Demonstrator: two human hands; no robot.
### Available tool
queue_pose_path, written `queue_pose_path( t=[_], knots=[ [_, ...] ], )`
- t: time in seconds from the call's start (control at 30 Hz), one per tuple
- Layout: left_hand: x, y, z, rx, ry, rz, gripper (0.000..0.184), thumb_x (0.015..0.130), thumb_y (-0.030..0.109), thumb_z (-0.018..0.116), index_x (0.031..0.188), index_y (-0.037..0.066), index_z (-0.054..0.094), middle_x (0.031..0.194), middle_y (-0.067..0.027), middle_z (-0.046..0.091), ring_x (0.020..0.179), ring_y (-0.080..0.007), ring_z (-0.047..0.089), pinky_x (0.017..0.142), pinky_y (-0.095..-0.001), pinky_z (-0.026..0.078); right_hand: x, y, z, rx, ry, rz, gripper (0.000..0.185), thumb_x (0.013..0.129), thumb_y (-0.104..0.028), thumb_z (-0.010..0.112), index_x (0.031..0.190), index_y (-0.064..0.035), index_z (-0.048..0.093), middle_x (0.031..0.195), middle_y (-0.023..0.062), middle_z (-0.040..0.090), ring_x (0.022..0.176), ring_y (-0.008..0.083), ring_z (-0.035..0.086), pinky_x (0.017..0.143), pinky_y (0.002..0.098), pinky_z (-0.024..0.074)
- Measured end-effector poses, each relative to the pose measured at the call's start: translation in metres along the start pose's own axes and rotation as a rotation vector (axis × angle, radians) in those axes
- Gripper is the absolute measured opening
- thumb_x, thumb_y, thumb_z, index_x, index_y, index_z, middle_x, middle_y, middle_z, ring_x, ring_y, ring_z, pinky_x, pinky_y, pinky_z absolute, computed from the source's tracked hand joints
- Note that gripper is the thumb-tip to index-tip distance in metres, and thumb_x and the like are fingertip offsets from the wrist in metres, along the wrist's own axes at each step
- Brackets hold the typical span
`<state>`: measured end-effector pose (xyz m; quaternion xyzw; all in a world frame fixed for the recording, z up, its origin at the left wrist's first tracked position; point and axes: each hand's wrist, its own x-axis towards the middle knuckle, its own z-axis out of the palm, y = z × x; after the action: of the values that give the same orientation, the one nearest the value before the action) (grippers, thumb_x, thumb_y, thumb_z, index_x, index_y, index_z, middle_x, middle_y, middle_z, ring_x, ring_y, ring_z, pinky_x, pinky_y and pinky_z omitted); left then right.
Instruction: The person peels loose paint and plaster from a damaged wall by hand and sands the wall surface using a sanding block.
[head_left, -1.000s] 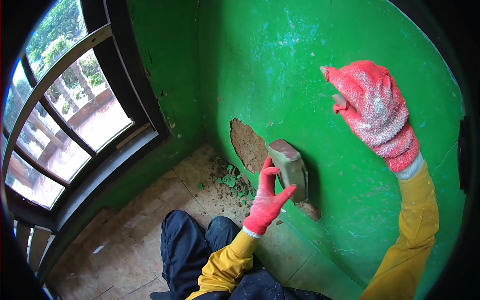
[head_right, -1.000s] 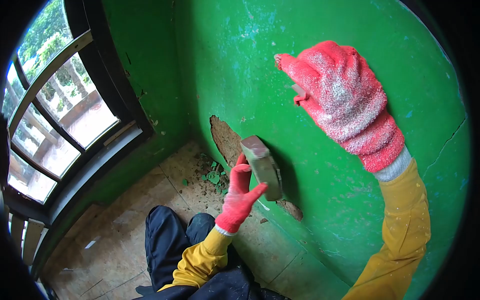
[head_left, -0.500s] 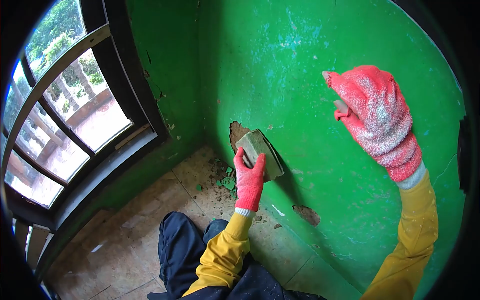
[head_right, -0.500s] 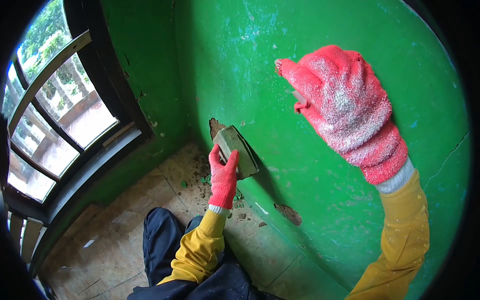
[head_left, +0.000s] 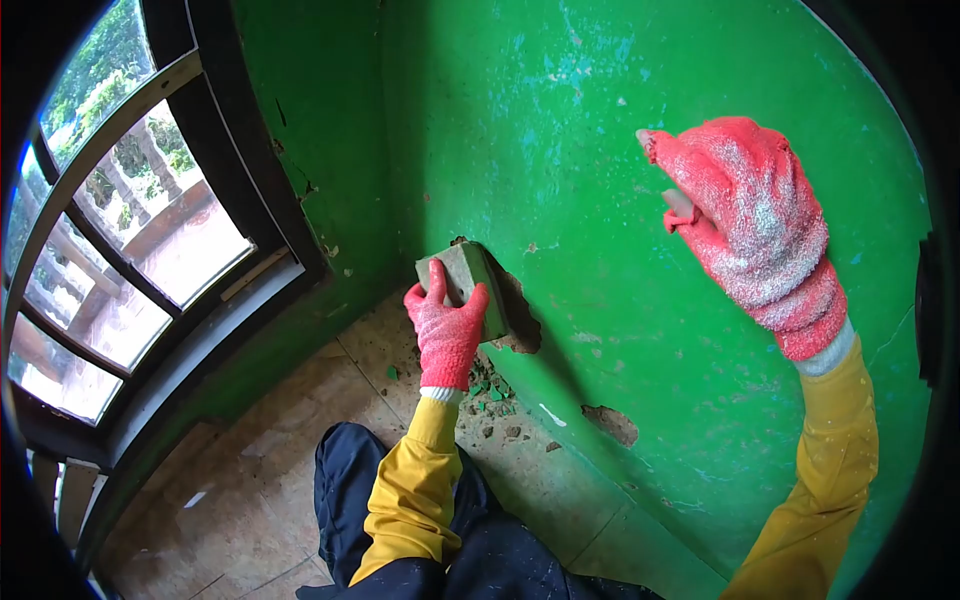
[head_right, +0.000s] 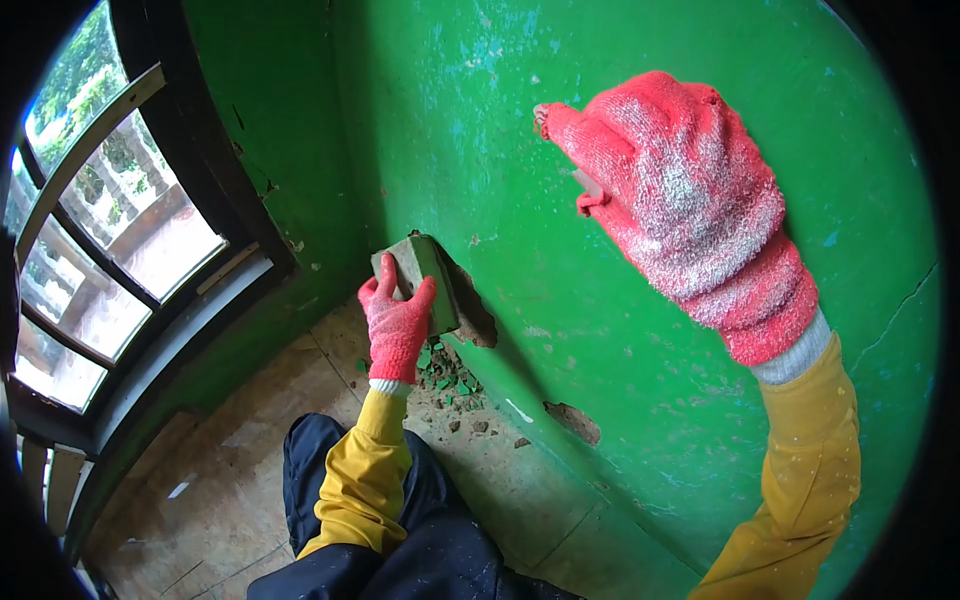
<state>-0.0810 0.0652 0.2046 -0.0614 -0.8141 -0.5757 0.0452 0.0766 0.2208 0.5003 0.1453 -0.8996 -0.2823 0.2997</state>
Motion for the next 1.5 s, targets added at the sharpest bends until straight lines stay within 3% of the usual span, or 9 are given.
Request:
queue_pose_path(
  t=[0.5,0.6,0.9,1.03,1.13,1.23,1.3,1.4,1.5],
  knots=[
    [0.009,-0.012,0.001,0.071,0.064,0.177,0.085,0.077,0.035,0.081,0.151,0.015,0.043,0.139,-0.0216,0.037,0.124,-0.0358,0.048,0.104,-0.0393,0.043,0.000,0.002,0.002,-0.019,0.021,-0.004,0.064,0.067,-0.006,0.078,0.129,-0.0145,0.063,0.102,0.0081,0.062,0.096,0.0314,0.060,0.088,0.0450,0.0479],
    [0.031,-0.013,-0.003,-0.214,0.032,-0.191,0.083,0.080,0.037,0.077,0.151,0.015,0.042,0.141,-0.0236,0.035,0.125,-0.0364,0.048,0.104,-0.0390,0.043,0.001,0.003,0.001,-0.018,0.018,-0.012,0.064,0.067,-0.006,0.078,0.129,-0.0149,0.063,0.102,0.0086,0.062,0.096,0.0316,0.060,0.087,0.0452,0.0482],
    [0.020,-0.007,0.008,-0.268,-0.266,-0.267,0.105,0.081,0.048,0.076,0.160,0.019,0.013,0.147,-0.0269,0.033,0.126,-0.0410,0.050,0.105,-0.0440,0.042,0.002,0.002,0.001,0.021,-0.002,0.004,0.065,0.065,-0.005,0.079,0.128,-0.0134,0.063,0.102,0.0091,0.061,0.095,0.0319,0.059,0.086,0.0452,0.0484],
    [0.027,-0.016,0.009,-0.001,0.361,0.070,0.109,0.073,0.031,0.085,0.159,0.016,0.019,0.146,-0.0248,0.024,0.120,-0.0393,0.049,0.104,-0.0416,0.044,0.003,0.002,-0.001,-0.006,-0.024,0.004,0.065,0.065,-0.005,0.079,0.128,-0.0135,0.063,0.102,0.0082,0.061,0.096,0.0319,0.059,0.087,0.0453,0.0482],
    [0.047,-0.015,-0.018,-0.299,-0.340,-0.185,0.100,0.072,0.036,0.084,0.156,0.016,0.032,0.142,-0.0257,0.033,0.126,-0.0391,0.044,0.105,-0.0387,0.043,0.001,0.001,0.001,-0.004,0.007,-0.006,0.064,0.066,-0.006,0.078,0.128,-0.0141,0.063,0.103,0.0076,0.061,0.097,0.0321,0.059,0.088,0.0454,0.0480],
    [0.045,-0.020,-0.022,0.172,0.260,0.231,0.100,0.071,0.033,0.083,0.155,0.016,0.033,0.142,-0.0255,0.033,0.126,-0.0385,0.045,0.105,-0.0387,0.042,0.000,0.001,0.001,0.001,-0.031,0.031,0.064,0.067,-0.006,0.078,0.128,-0.0146,0.063,0.103,0.0073,0.061,0.096,0.0323,0.059,0.089,0.0457,0.0479],
    [0.046,-0.015,-0.017,-0.015,0.352,0.116,0.097,0.071,0.031,0.082,0.154,0.015,0.036,0.141,-0.0252,0.034,0.128,-0.0381,0.044,0.106,-0.0398,0.042,0.001,0.002,0.001,-0.011,-0.008,0.010,0.064,0.067,-0.006,0.078,0.128,-0.0145,0.063,0.103,0.0073,0.061,0.096,0.0323,0.059,0.089,0.0458,0.0479],
    [0.045,0.010,-0.040,-0.160,-0.357,-0.171,0.093,0.071,0.031,0.081,0.152,0.013,0.039,0.143,-0.0261,0.033,0.131,-0.0393,0.041,0.107,-0.0420,0.041,0.001,0.000,0.000,-0.008,-0.012,-0.007,0.064,0.067,-0.005,0.078,0.128,-0.0144,0.063,0.103,0.0076,0.061,0.097,0.0323,0.059,0.089,0.0459,0.0479],
    [0.039,-0.016,-0.024,0.136,0.188,0.116,0.094,0.070,0.033,0.081,0.152,0.013,0.039,0.144,-0.0265,0.033,0.130,-0.0395,0.041,0.107,-0.0424,0.042,0.001,0.002,0.001,0.007,-0.019,0.000,0.065,0.067,-0.004,0.078,0.129,-0.0140,0.062,0.103,0.0086,0.061,0.098,0.0323,0.059,0.089,0.0460,0.0478]
  ],
)
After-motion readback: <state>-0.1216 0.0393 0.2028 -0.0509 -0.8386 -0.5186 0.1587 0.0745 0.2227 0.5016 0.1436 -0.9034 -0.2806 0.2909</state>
